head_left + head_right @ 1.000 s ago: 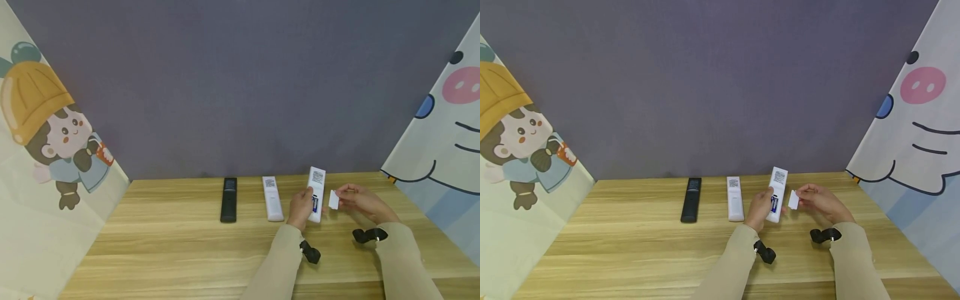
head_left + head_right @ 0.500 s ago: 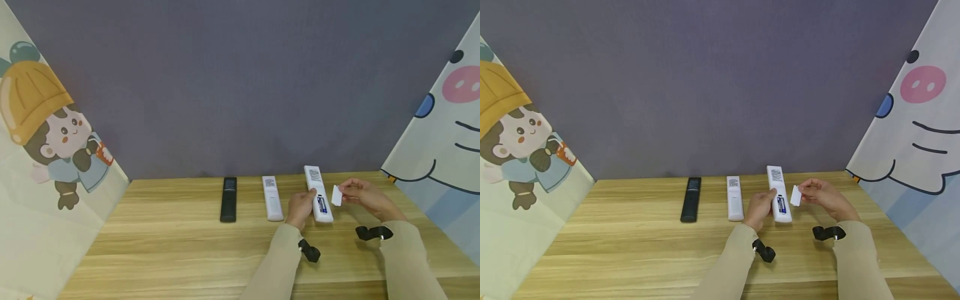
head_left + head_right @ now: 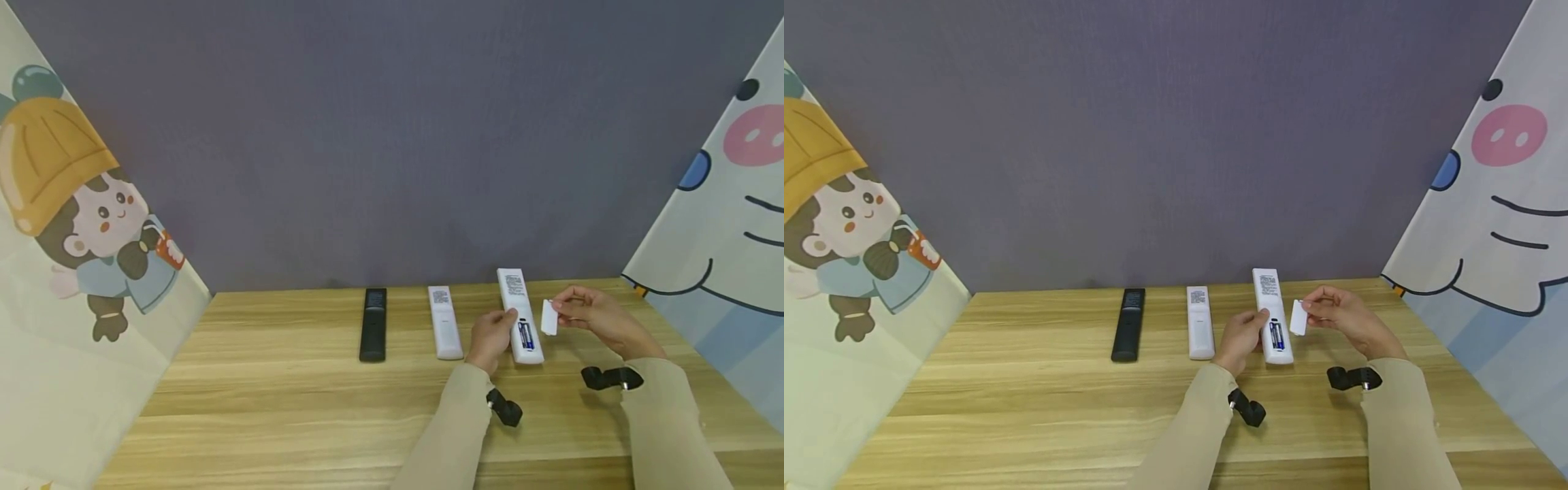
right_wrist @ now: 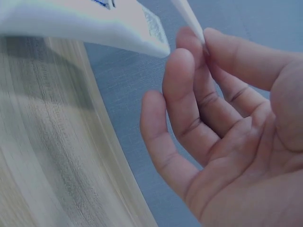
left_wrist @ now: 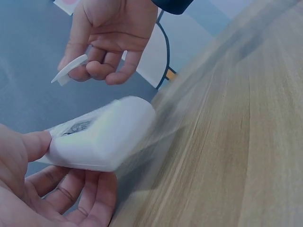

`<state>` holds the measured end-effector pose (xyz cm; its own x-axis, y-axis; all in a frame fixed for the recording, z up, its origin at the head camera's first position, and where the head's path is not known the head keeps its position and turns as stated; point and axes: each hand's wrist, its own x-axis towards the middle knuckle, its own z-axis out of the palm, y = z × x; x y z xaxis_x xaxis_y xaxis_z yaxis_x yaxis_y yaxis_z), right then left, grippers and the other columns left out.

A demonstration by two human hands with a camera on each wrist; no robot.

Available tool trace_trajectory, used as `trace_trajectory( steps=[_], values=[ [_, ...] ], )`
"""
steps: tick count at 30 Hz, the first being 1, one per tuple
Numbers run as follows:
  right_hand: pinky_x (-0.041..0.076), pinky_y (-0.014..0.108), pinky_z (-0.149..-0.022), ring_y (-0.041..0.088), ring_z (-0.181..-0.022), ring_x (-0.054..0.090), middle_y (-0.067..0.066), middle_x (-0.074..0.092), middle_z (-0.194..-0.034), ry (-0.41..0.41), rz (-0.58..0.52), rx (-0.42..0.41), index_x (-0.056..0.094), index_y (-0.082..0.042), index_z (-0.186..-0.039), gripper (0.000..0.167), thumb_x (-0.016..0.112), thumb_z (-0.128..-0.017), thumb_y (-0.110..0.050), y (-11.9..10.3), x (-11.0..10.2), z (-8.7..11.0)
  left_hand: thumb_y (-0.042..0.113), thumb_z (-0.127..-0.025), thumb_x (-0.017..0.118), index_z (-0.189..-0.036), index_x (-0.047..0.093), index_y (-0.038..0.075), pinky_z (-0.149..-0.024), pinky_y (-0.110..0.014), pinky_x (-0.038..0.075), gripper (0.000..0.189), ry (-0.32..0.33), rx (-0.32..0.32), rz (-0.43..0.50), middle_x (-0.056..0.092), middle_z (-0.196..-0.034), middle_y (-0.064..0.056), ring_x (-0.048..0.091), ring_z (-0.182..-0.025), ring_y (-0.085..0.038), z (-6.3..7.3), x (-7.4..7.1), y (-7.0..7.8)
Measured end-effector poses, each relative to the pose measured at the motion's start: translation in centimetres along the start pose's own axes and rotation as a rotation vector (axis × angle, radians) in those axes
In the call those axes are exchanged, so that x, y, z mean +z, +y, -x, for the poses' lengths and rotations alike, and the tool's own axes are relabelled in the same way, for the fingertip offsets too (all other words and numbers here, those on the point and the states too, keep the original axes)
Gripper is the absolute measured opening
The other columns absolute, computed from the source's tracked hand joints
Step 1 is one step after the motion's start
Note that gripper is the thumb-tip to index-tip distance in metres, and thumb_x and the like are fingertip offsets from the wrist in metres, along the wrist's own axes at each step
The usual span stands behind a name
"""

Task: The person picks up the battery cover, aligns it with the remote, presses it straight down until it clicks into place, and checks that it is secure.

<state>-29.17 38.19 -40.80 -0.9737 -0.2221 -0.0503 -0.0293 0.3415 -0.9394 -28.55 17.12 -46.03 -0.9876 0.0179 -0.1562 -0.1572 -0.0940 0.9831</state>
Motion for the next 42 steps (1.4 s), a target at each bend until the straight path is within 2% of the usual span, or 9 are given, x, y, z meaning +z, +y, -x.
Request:
trace_trajectory(
  steps=[8,15,23,26,32,42],
  values=[
    [0.060,0.025,-0.078,0.007,-0.083,0.068,-0.010,0.072,-0.093,-0.011,-0.011,-0.019,0.066,-0.010,-0.105,0.005,0.063,-0.102,-0.013,-0.3,0.1,0.1,0.034,-0.098,0.067,-0.109,0.076,0.009,-0.075,-0.034,0.055,0.029,-0.003,-0.026,0.027,0.074,-0.085,-0.003,0.065,-0.077,-0.014,0.1,0.0,0.1],
    [0.061,0.027,-0.080,0.008,-0.086,0.070,-0.010,0.072,-0.097,-0.030,0.028,-0.038,0.064,-0.002,-0.108,0.012,0.064,-0.101,-0.011,-0.8,0.4,0.2,0.037,-0.097,0.067,-0.115,0.074,0.008,-0.085,-0.038,0.056,0.035,0.013,-0.039,0.027,0.074,-0.088,-0.004,0.068,-0.081,-0.017,0.2,0.1,0.2],
    [0.061,0.029,-0.081,0.009,-0.087,0.070,-0.010,0.072,-0.096,-0.051,0.117,-0.057,0.061,0.005,-0.110,0.021,0.065,-0.101,-0.013,-1.5,0.8,0.3,0.038,-0.098,0.067,-0.119,0.073,0.006,-0.083,-0.037,0.057,0.039,0.003,-0.038,0.027,0.076,-0.091,-0.004,0.070,-0.083,-0.017,0.1,0.0,0.3],
    [0.061,0.030,-0.081,0.008,-0.087,0.070,-0.010,0.072,-0.096,-0.058,0.138,-0.059,0.060,0.008,-0.111,0.024,0.065,-0.101,-0.013,-1.6,0.9,0.3,0.038,-0.097,0.068,-0.119,0.073,0.006,-0.083,-0.036,0.057,0.039,0.004,-0.038,0.029,0.076,-0.092,-0.003,0.069,-0.084,-0.016,0.2,-0.1,0.3],
    [0.061,0.033,-0.082,0.011,-0.089,0.071,-0.007,0.074,-0.097,-0.084,0.161,-0.065,0.060,0.009,-0.110,0.026,0.067,-0.100,-0.013,-1.8,1.2,0.4,0.038,-0.096,0.069,-0.116,0.075,0.007,-0.092,-0.039,0.054,0.038,0.011,-0.037,0.023,0.075,-0.096,-0.002,0.066,-0.092,-0.015,0.1,-0.1,0.2],
    [0.060,0.040,-0.084,0.020,-0.091,0.072,-0.003,0.075,-0.098,-0.095,0.196,-0.047,0.062,0.006,-0.109,0.028,0.071,-0.097,-0.018,-2.0,1.6,0.2,0.036,-0.093,0.071,-0.113,0.076,0.007,-0.100,-0.043,0.050,0.035,0.028,-0.033,0.014,0.075,-0.103,-0.002,0.064,-0.102,-0.017,-0.1,0.1,-0.1]
  ],
)
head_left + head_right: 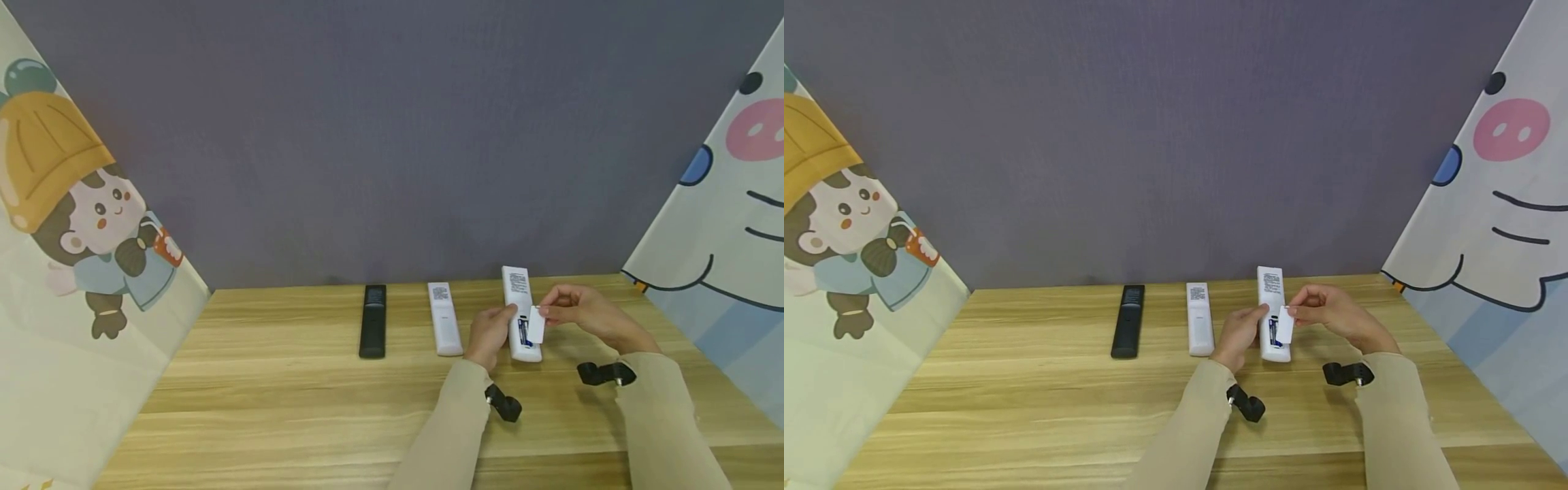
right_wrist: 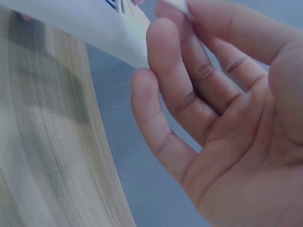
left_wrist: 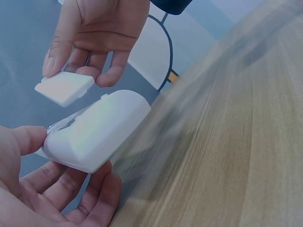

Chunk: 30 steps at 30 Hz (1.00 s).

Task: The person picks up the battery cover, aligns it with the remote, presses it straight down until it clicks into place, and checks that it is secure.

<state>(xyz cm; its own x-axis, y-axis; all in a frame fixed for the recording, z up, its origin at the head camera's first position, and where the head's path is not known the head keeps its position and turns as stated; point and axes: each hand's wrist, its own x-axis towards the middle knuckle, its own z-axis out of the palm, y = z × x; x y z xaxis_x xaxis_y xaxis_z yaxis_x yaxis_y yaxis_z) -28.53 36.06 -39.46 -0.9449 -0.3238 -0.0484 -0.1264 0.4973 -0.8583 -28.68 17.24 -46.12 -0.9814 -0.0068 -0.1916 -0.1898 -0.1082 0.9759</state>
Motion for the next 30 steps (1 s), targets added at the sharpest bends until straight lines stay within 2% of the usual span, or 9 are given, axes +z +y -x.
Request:
trace_trajectory(
  steps=[8,19,30],
  values=[
    [0.059,0.036,-0.083,0.012,-0.089,0.070,-0.002,0.075,-0.096,-0.035,-0.015,-0.021,0.061,0.008,-0.108,0.027,0.071,-0.097,-0.014,-0.18,0.43,-0.09,0.035,-0.093,0.071,-0.108,0.078,0.008,-0.095,-0.041,0.051,0.031,-0.001,0.011,-0.009,0.075,-0.101,-0.001,0.063,-0.097,-0.015,0.04,0.05,0.11],
    [0.060,0.036,-0.083,0.012,-0.089,0.070,0.002,0.075,-0.096,-0.049,0.003,-0.024,0.061,0.007,-0.105,0.025,0.072,-0.096,-0.014,-0.47,0.75,-0.20,0.035,-0.094,0.070,-0.107,0.078,0.008,-0.096,-0.042,0.051,0.031,-0.004,0.002,-0.023,0.074,-0.100,0.000,0.063,-0.097,-0.015,0.02,-0.06,0.10],
    [0.058,0.031,-0.083,0.012,-0.091,0.070,0.000,0.074,-0.097,-0.061,0.019,-0.046,0.062,0.007,-0.104,0.024,0.073,-0.094,-0.012,-0.49,0.97,-0.29,0.034,-0.095,0.070,-0.110,0.077,0.007,-0.096,-0.042,0.052,0.031,-0.011,-0.010,0.003,0.075,-0.101,-0.001,0.064,-0.098,-0.016,-0.03,-0.09,0.21]
  ],
)
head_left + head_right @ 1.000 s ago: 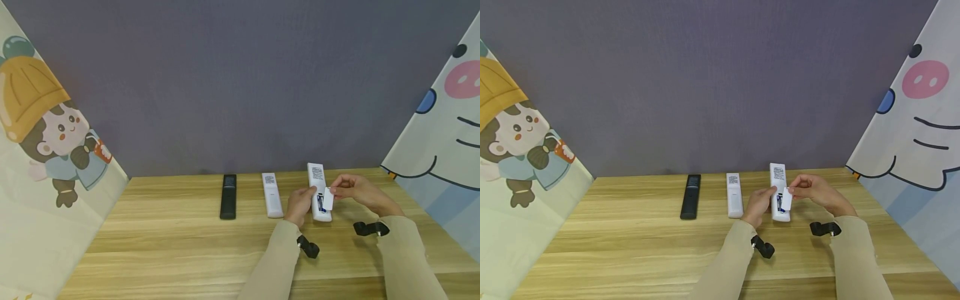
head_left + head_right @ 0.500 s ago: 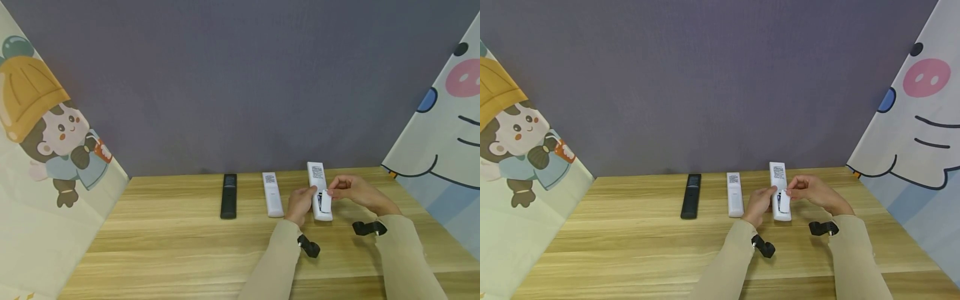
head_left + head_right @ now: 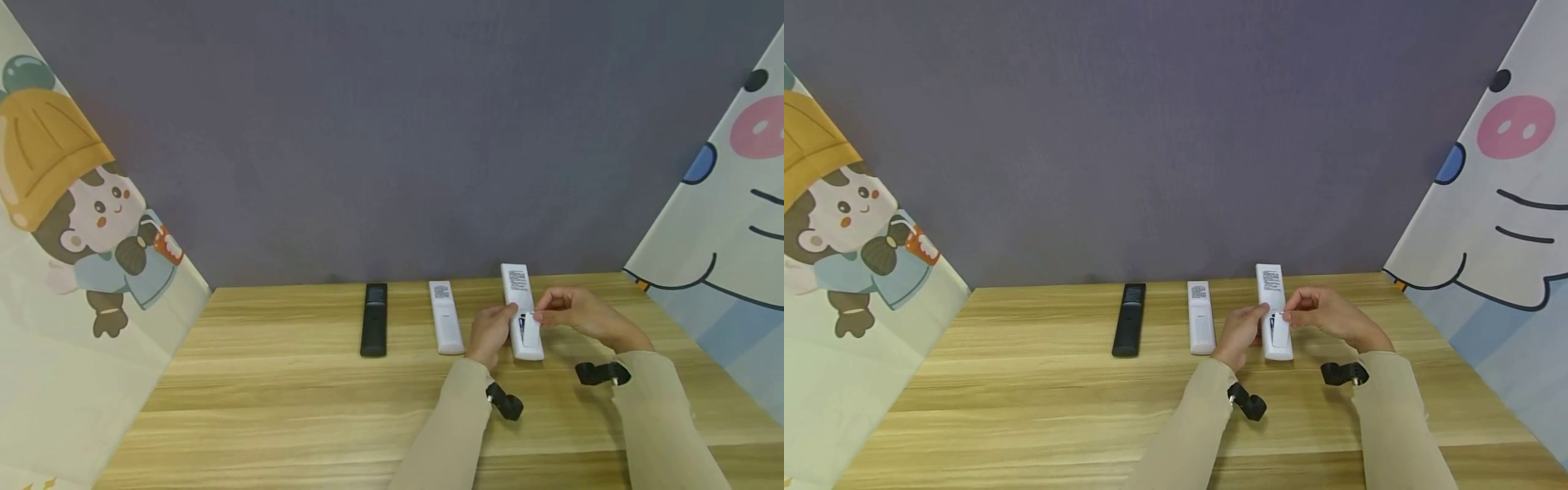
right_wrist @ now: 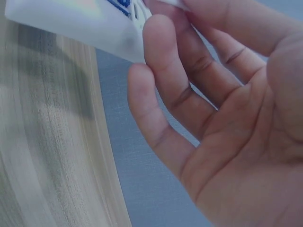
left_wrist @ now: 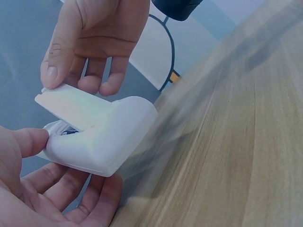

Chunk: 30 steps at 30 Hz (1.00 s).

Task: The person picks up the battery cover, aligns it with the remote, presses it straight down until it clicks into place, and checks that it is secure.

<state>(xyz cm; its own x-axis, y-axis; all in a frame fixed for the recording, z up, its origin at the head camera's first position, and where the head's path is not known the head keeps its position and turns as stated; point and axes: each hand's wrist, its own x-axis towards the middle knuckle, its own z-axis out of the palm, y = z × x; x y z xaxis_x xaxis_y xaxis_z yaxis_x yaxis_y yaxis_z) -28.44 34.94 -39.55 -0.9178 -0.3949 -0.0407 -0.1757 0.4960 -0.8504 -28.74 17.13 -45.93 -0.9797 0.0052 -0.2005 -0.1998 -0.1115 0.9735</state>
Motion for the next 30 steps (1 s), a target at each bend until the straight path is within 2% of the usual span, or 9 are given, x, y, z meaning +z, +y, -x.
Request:
trace_trajectory(
  steps=[8,17,22,30],
  values=[
    [0.058,0.031,-0.083,0.011,-0.091,0.068,0.001,0.073,-0.097,0.002,0.017,0.000,0.063,0.005,-0.104,0.024,0.073,-0.095,-0.014,0.23,0.18,-0.06,0.033,-0.095,0.070,-0.110,0.077,0.005,-0.091,-0.040,0.053,0.032,0.003,0.000,0.001,0.075,-0.098,-0.002,0.064,-0.093,-0.015,0.03,-0.08,-0.07],
    [0.059,0.035,-0.085,0.018,-0.096,0.069,0.006,0.073,-0.101,-0.006,0.039,0.014,0.064,0.004,-0.104,0.027,0.074,-0.094,-0.019,0.44,0.29,-0.39,0.032,-0.095,0.070,-0.111,0.076,0.004,-0.082,-0.035,0.055,0.032,-0.011,0.004,0.023,0.075,-0.094,-0.002,0.066,-0.086,-0.014,0.10,-0.09,0.00],
    [0.059,0.035,-0.083,0.016,-0.094,0.068,0.005,0.072,-0.099,-0.003,0.040,0.020,0.064,0.003,-0.103,0.025,0.075,-0.094,-0.018,0.60,0.33,-0.43,0.030,-0.094,0.072,-0.109,0.077,0.004,-0.085,-0.038,0.055,0.030,-0.004,0.014,0.018,0.075,-0.096,-0.003,0.066,-0.089,-0.015,0.20,0.02,0.09],
    [0.057,0.032,-0.072,0.016,-0.081,0.064,0.003,0.068,-0.091,0.000,0.043,-0.016,0.064,0.003,-0.101,0.020,0.073,-0.095,-0.014,0.74,0.62,-0.56,0.030,-0.094,0.073,-0.107,0.077,0.005,-0.090,-0.039,0.054,0.029,0.009,0.017,0.015,0.075,-0.099,-0.004,0.065,-0.094,-0.016,0.20,0.10,0.15]
  ],
)
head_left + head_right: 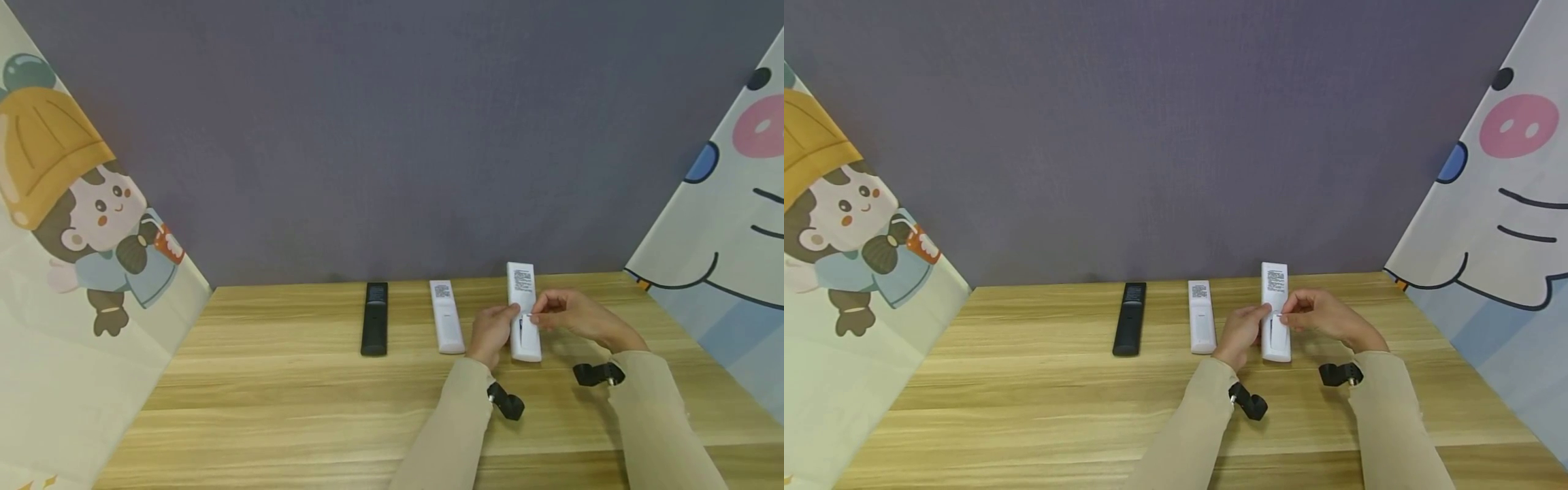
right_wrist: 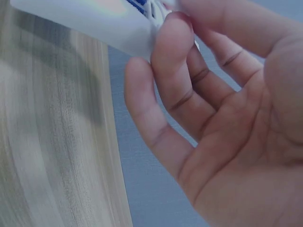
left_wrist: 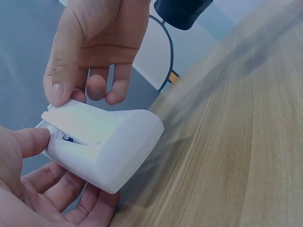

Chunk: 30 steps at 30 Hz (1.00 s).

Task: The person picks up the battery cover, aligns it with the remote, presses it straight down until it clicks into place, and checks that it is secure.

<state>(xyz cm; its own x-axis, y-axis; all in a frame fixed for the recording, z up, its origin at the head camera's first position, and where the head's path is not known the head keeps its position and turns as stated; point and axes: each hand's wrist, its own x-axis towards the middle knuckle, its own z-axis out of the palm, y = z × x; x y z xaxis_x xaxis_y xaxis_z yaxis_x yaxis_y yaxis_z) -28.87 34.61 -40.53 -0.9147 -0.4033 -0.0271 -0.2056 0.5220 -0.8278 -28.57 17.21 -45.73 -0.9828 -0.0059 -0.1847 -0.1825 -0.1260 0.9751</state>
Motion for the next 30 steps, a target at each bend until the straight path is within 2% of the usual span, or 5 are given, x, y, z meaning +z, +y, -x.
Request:
trace_trajectory(
  steps=[9,17,23,30],
  values=[
    [0.055,0.031,-0.069,0.016,-0.076,0.062,0.001,0.065,-0.084,0.003,0.020,0.017,0.064,0.003,-0.101,0.021,0.073,-0.095,-0.016,0.06,0.03,-0.21,0.030,-0.094,0.073,-0.105,0.078,0.005,-0.087,-0.038,0.055,0.027,0.004,0.002,-0.002,0.075,-0.097,-0.003,0.066,-0.091,-0.016,0.13,-0.06,0.20],
    [0.055,0.029,-0.070,0.014,-0.079,0.062,0.006,0.065,-0.088,0.016,0.034,0.022,0.064,0.003,-0.100,0.020,0.073,-0.094,-0.014,0.17,0.21,-0.19,0.029,-0.093,0.073,-0.107,0.077,0.005,-0.085,-0.037,0.055,0.028,0.008,-0.010,-0.010,0.075,-0.097,-0.003,0.066,-0.089,-0.016,0.23,0.01,0.20],
    [0.058,0.030,-0.076,0.011,-0.083,0.062,0.005,0.065,-0.089,0.031,0.068,0.014,0.065,0.003,-0.100,0.018,0.072,-0.094,-0.012,0.37,0.34,-0.23,0.030,-0.094,0.073,-0.106,0.078,0.006,-0.085,-0.037,0.056,0.028,0.006,-0.018,-0.024,0.075,-0.096,-0.002,0.067,-0.089,-0.015,0.18,0.20,-0.05],
    [0.057,0.030,-0.072,0.012,-0.081,0.060,0.008,0.063,-0.089,0.041,0.084,0.049,0.063,0.002,-0.104,0.023,0.073,-0.094,-0.015,0.15,0.33,-0.37,0.031,-0.094,0.072,-0.108,0.077,0.005,-0.088,-0.039,0.055,0.030,0.010,-0.028,-0.009,0.075,-0.096,-0.002,0.067,-0.091,-0.016,0.18,0.19,0.04]
  ],
)
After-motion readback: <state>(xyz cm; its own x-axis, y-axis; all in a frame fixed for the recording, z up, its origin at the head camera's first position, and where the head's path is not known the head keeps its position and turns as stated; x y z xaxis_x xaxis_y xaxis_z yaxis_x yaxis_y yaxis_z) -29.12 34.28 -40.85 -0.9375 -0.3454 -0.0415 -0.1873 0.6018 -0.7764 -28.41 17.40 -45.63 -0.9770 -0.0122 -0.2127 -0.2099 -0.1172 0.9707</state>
